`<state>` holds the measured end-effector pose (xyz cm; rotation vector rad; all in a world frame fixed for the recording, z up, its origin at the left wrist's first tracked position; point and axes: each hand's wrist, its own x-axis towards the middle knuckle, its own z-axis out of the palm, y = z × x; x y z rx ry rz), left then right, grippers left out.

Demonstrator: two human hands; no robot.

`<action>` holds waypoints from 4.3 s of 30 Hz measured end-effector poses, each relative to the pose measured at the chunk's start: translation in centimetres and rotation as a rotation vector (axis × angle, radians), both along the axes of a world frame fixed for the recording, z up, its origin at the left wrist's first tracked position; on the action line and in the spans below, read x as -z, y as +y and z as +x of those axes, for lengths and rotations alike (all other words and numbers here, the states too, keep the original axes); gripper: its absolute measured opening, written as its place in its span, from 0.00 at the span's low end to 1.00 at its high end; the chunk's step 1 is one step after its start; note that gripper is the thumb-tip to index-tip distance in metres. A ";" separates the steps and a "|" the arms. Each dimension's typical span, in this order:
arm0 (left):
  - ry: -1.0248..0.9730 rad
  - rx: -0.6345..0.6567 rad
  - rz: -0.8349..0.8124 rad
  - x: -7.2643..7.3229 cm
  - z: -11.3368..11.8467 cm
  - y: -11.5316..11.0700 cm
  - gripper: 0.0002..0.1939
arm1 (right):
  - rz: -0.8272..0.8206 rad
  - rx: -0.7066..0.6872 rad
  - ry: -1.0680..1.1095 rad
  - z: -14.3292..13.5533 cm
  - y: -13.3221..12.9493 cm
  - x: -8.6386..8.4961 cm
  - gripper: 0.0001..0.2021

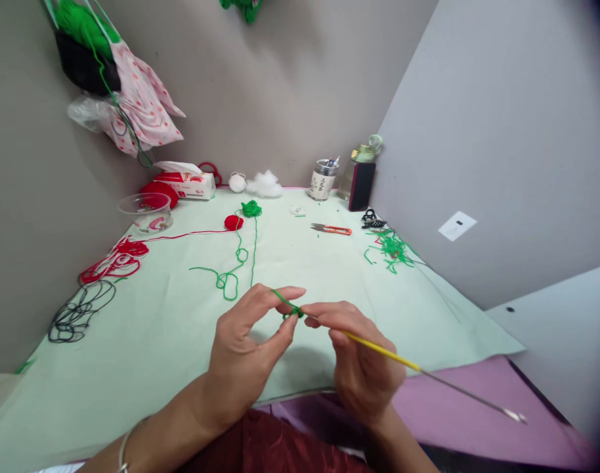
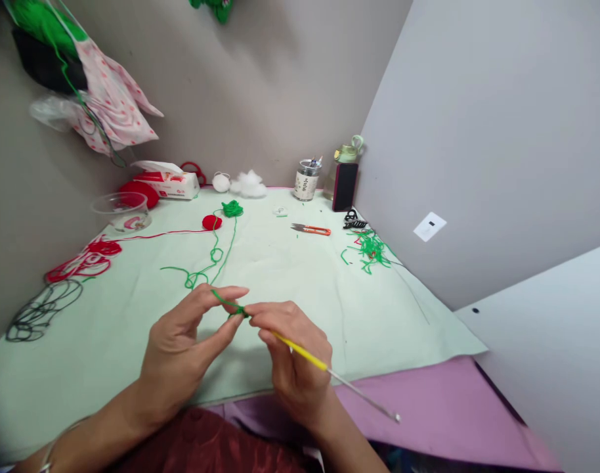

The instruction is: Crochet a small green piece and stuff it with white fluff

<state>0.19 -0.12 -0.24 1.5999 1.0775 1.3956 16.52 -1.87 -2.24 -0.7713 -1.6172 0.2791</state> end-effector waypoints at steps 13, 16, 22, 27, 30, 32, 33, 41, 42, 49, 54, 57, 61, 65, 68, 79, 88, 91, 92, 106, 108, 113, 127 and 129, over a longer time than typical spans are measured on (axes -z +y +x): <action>-0.101 0.005 -0.182 -0.3 0.3 -0.1 0.10 | -0.019 0.000 0.064 -0.6 0.3 0.8 0.15; -0.124 0.024 -0.189 -0.2 0.6 -0.3 0.10 | 0.075 0.080 -0.014 -0.8 0.3 1.3 0.17; -0.463 0.256 -0.555 -0.7 0.7 0.1 0.25 | 0.192 0.278 -0.097 -0.7 0.2 3.2 0.22; -0.565 0.301 -0.634 -0.8 0.4 0.6 0.25 | 0.133 0.168 -0.067 -0.5 0.1 2.1 0.20; -0.444 0.239 -0.509 -0.4 -0.1 0.7 0.24 | -0.019 0.081 0.063 -0.4 -0.1 0.8 0.17; -0.349 0.222 -0.450 -0.3 -0.4 0.7 0.24 | -0.118 0.036 0.170 -0.3 -0.2 0.2 0.14; -0.311 0.222 -0.438 -0.2 -0.5 0.7 0.24 | -0.152 0.016 0.227 -0.3 -0.2 0.1 0.13; -0.231 0.210 -0.394 -0.7 -0.5 0.4 0.17 | -0.157 -0.015 0.353 -0.5 -0.4 0.2 0.12; -0.241 0.206 -0.401 -0.6 -0.4 0.4 0.16 | -0.128 0.001 0.292 -0.5 -0.5 0.2 0.13; -0.401 0.237 -0.478 -0.1 -0.4 0.5 0.14 | -0.041 0.043 0.141 -0.6 -1.0 0.5 0.18; -0.420 0.310 -0.543 0.0 0.1 0.1 0.14 | -0.010 0.047 0.173 -0.9 -0.6 0.4 0.17; -0.443 0.316 -0.575 0.1 0.2 0.1 0.13 | -0.052 0.015 0.205 -0.9 -0.3 0.3 0.16; -0.407 0.348 -0.531 0.0 0.1 0.3 0.14 | -0.153 -0.085 0.233 -0.8 0.2 0.2 0.13; -0.367 0.357 -0.507 0.0 0.1 0.5 0.14 | -0.163 -0.106 0.289 -0.8 0.4 0.2 0.12; -0.341 0.341 -0.484 0.0 0.0 0.6 0.16 | -0.178 -0.110 0.318 -0.7 0.4 0.3 0.11; -0.223 0.238 -0.431 0.2 -0.7 0.4 0.14 | -0.263 -0.194 0.436 -0.5 0.2 0.4 0.11; -0.135 0.160 -0.313 -0.7 -0.3 0.2 0.14 | -0.122 -0.092 0.199 -0.2 -0.2 0.0 0.13; -0.105 0.112 -0.217 -0.7 -0.1 0.0 0.13 | -0.086 -0.076 0.111 0.0 -0.3 0.0 0.14; -0.108 0.098 -0.194 -0.6 -0.1 -0.1 0.13 | -0.065 -0.055 0.079 0.0 -0.3 0.1 0.15; -0.590 0.302 -0.618 -0.9 -0.2 0.6 0.17 | -0.101 -0.014 0.386 -1.0 0.0 0.2 0.12; -0.560 0.329 -0.590 -0.8 -0.1 0.4 0.18 | -0.168 -0.120 0.437 -1.2 0.3 0.0 0.11; -0.486 0.363 -0.557 -0.5 0.0 0.2 0.18 | -0.220 -0.172 0.420 -1.3 0.5 0.2 0.11; -0.339 0.300 -0.489 0.0 -0.5 0.6 0.17 | -0.301 -0.195 0.479 -0.3 0.6 0.1 0.11; -0.316 0.289 -0.476 0.1 -0.5 0.5 0.17 | -0.259 -0.154 0.416 -0.2 0.3 0.1 0.11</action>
